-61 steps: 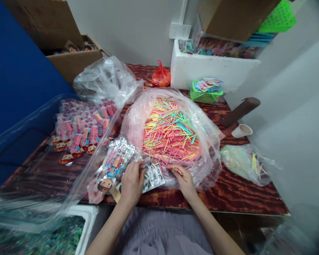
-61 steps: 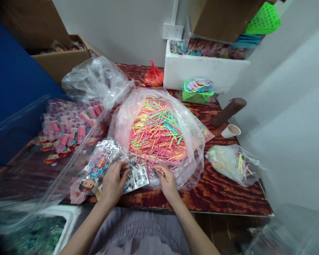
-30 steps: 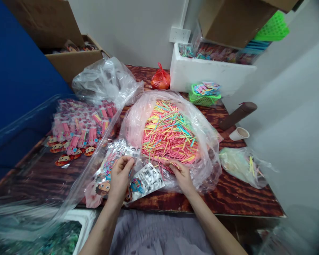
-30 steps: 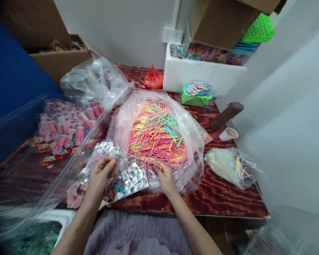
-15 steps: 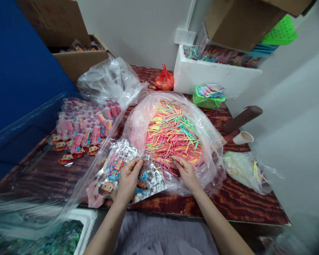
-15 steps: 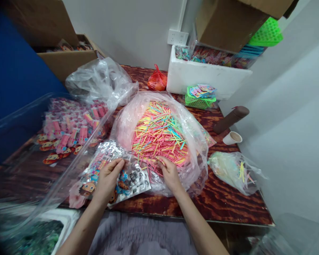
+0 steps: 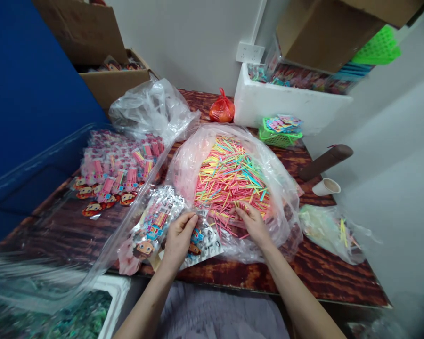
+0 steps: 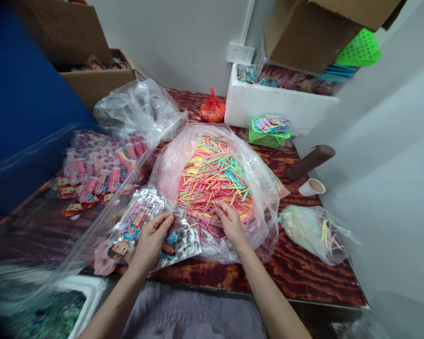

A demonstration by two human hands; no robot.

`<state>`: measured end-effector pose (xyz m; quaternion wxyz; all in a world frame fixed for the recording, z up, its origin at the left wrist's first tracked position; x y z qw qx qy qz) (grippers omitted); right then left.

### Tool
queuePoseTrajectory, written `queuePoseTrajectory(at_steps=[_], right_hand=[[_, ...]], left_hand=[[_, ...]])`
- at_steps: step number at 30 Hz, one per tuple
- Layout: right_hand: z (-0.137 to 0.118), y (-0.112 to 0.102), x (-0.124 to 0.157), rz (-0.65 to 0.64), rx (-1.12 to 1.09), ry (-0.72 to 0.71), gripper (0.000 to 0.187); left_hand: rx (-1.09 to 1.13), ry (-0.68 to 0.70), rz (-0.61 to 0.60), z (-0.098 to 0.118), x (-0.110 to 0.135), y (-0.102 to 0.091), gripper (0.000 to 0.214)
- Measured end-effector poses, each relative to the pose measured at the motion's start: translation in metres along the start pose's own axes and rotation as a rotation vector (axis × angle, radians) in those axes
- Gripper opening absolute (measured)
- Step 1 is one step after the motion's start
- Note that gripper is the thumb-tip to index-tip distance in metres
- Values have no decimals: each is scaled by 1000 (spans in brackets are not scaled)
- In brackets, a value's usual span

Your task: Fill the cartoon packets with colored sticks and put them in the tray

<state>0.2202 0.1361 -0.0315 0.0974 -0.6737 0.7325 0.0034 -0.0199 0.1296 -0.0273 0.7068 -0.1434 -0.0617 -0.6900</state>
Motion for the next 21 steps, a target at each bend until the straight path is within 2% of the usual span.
queuePoseTrajectory(at_steps=[5,9,12,14,17,21], right_hand=[[0,0,0,7,-81,29,32],[5,-7,-2,21,76,9,22],[0,-12,-3,53,187,-62,23],[-8,-15,-4,109,179,-105,23],[-25,-13,-9,209,-70,-89,23],[-52,14,-23,154,-503,-2,25]], left_hand=[[21,-11,-18,4,1,6,26],[11,-21,-35,8,2,11,25],[-23,36,-25,16,5,12,22],[-67,115,-10,24,8,13,20],[-133,239,-13,33,13,16,18],[-153,301,-75,34,16,26,18]])
Point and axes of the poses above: each hand's wrist, its own x-axis away from the middle knuckle, its own y-axis out of the palm, z = x × y, the point moved 7 cm from there along -x, towards the middle knuckle, and after that the axes turned 10 degrees about -y, right-handed, at the moved point
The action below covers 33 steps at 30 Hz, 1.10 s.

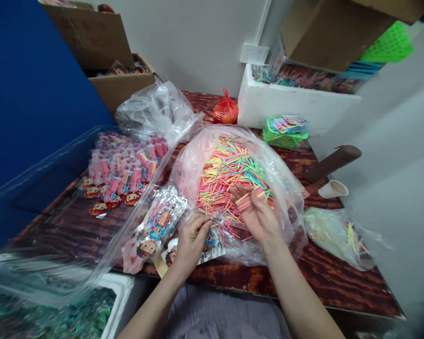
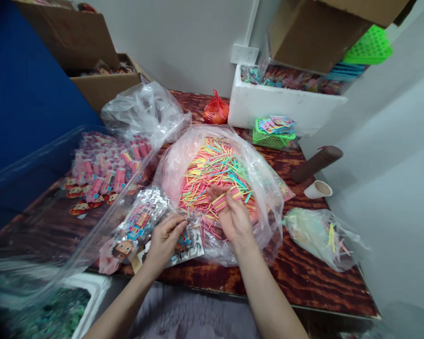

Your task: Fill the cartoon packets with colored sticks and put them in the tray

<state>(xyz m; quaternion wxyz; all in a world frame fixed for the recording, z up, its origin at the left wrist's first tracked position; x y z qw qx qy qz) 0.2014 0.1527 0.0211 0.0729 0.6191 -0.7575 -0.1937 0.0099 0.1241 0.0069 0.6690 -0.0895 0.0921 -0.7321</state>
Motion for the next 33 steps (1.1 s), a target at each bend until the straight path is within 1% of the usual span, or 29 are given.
queuePoseTrajectory(at_steps=[3,5,9,11,13,15,17,19,20,22,23,25,29,31,33], right_hand=[[-1,28,-1,-69,-105,79,27],[3,37,4,-82,-113,119,27],[14,36,20,-5,-109,166,27],[13,36,26,-4,-65,164,29],[8,40,31,-69,30,163,29],[0,49,36,-171,139,165,28],[-8,55,40,-232,223,143,31],[-16,56,43,-211,295,66,34],[-19,56,44,-189,339,9,32],[-23,58,47,-185,448,-116,19],[-23,62,49,-213,505,-167,14],[-19,71,54,-290,594,-226,16],[-17,88,64,-391,620,-245,18],[-18,94,70,-421,552,-218,16],[-14,94,71,-383,421,-140,17]], left_hand=[[29,-8,-14,-1,2,4,19],[55,-38,-3,-2,3,3,20],[98,-95,31,-5,6,1,21],[108,-88,35,-4,7,1,20],[130,-59,32,-2,8,2,18],[177,-37,36,2,10,0,16],[239,-50,47,3,11,-3,16],[295,-93,50,3,12,-6,16],[320,-117,49,2,13,-7,17],[358,-157,41,0,14,-9,18],[370,-171,30,-1,15,-10,19],[393,-196,-4,-4,16,-11,20],[443,-256,-102,-3,23,-19,26],[402,-287,-163,1,29,-28,23],[315,-309,-164,2,33,-45,21]])
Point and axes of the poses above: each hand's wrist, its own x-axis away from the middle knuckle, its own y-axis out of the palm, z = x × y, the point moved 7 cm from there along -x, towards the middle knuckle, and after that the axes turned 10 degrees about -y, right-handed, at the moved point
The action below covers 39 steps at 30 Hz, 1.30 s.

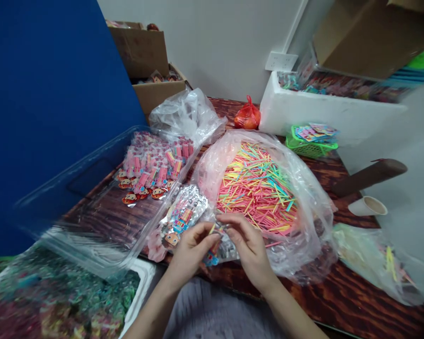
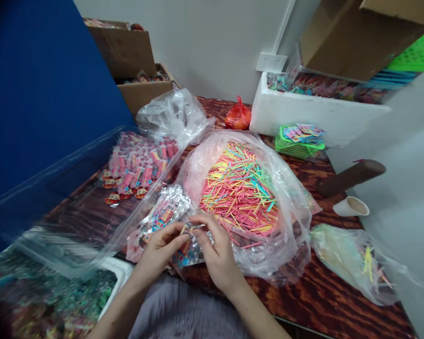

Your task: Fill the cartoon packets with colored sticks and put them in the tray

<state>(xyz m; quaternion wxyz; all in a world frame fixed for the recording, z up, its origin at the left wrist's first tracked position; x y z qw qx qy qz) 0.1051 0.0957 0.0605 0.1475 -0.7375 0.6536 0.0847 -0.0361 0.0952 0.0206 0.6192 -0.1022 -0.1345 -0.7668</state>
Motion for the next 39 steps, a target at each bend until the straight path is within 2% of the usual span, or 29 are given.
queuePoseTrajectory(at_steps=[3,6,8,10,14,19,24,28,32,35,39], right_hand=[[23,5,-10,49,-120,107,21],[51,28,-47,-84,46,51,18],[70,49,-79,-198,273,-23,19],[92,73,-108,-348,556,-15,20],[120,101,-140,-401,662,55,21],[138,107,-146,-426,612,150,24],[140,98,-141,-458,372,132,31],[133,90,-131,-474,179,119,44],[121,92,-121,-473,-114,178,43],[120,89,-118,-417,-223,251,39],[130,66,-112,-212,-197,286,31]], left_hand=[[-161,50,214,7,2,-37,23],[-437,199,511,8,-8,-67,21],[-654,280,623,3,-20,-72,20],[-775,320,676,-7,-31,-71,20],[-785,370,758,-21,-34,-71,28],[-745,366,689,-34,-32,-72,56],[-634,265,567,-41,-36,-76,78],[-487,154,511,-37,-43,-82,86],[-462,37,484,-27,-51,-90,93],[-446,21,418,-21,-57,-91,87],[-394,2,380,-22,-60,-91,64]])
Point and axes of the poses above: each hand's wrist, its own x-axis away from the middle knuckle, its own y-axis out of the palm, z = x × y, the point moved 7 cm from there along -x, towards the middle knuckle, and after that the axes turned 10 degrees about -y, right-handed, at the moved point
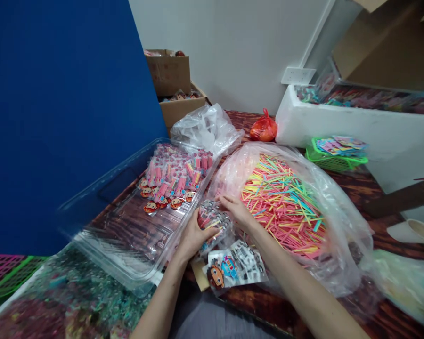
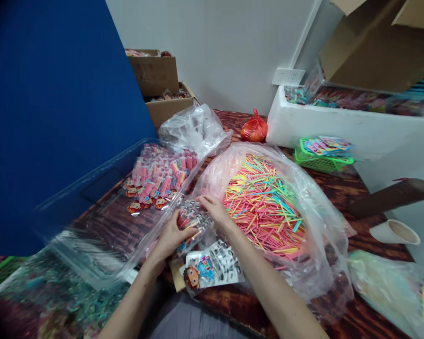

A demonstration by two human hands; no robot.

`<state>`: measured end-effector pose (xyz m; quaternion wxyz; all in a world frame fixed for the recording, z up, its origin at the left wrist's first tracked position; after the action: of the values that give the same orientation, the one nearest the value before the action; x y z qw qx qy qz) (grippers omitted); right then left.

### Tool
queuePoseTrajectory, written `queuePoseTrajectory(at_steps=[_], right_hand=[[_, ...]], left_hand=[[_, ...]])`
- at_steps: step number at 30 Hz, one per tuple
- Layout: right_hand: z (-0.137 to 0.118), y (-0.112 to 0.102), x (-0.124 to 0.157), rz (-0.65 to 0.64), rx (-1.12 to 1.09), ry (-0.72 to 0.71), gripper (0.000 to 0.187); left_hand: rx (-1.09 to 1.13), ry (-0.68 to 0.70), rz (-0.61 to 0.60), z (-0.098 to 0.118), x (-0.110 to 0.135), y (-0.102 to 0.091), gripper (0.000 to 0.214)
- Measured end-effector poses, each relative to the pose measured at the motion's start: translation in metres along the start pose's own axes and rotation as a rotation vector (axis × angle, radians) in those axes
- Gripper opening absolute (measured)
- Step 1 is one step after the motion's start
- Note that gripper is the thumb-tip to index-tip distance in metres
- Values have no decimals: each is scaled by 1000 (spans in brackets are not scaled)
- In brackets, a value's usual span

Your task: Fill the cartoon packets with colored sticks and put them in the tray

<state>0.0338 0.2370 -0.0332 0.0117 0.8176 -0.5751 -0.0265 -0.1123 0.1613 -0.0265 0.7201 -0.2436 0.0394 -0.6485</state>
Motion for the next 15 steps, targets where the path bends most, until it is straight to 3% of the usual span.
queuePoseTrajectory(at_steps=[3,6,9,15], right_hand=[[1,-15,12,46,261,-58,29],[1,-15,23,-63,658,-73,44],[1,-12,25,-164,950,6,45],[0,-7,10,-263,1011,74,31]], left_hand=[[-2,-28,7,-4,0,0,63],[-23,-32,19,-6,-1,0,63],[-17,-19,14,-5,0,0,61],[71,5,-47,3,8,-1,51]])
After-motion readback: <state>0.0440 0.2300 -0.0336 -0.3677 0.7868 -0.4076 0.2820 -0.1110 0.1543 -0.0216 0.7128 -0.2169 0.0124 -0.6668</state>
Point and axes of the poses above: each hand's wrist, its own x-axis away from the middle knuckle, its own y-axis out of the palm, z = x × y, the point moved 7 cm from there along -x, towards the middle knuckle, and after that the axes turned 10 degrees about -y, right-handed, at the moved point
